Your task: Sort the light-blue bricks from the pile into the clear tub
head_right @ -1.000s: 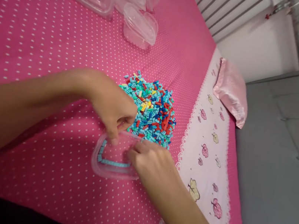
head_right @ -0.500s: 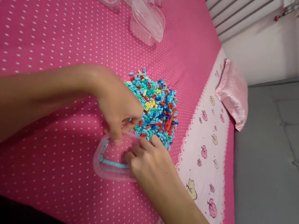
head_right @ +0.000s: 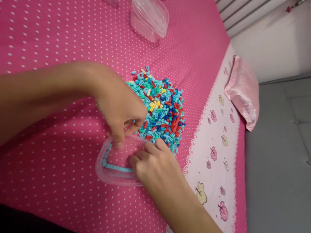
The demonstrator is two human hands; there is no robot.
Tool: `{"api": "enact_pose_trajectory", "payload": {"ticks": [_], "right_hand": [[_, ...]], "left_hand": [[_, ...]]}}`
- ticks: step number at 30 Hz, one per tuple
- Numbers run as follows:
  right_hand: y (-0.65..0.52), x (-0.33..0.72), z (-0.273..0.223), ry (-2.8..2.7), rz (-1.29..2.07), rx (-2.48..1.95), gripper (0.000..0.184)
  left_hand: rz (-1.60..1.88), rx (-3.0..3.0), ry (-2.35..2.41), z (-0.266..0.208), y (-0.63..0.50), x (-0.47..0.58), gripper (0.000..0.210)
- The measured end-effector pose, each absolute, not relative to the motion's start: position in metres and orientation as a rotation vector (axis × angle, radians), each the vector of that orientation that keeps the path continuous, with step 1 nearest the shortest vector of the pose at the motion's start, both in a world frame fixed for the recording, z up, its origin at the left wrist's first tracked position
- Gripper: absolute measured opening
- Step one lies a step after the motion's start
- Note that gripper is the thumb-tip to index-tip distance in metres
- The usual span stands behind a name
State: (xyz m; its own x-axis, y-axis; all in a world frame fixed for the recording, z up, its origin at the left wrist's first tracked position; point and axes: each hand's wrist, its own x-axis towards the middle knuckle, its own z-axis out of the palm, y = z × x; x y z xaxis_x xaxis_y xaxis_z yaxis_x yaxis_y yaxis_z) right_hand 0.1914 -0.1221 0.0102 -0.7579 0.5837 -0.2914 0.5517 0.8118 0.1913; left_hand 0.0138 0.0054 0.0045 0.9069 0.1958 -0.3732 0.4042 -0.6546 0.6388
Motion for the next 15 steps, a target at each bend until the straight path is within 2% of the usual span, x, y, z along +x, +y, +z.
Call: {"api": "enact_pose_trajectory", "payload": {"ticks": [5,15], "right_hand": [[-0.1211,0.1903,0.0138,2.622,0.016,0.921,0.015],[-0.1212,0.1909,0.0175,2.649,-0.027,0.931,0.014]], "left_hand": [[-0.325,2.275,0.424,0.0038,0.0067,0.0132,0.026],[-0.33,2.328,0.424,0.004,0.0069,0.0144,0.019]]}}
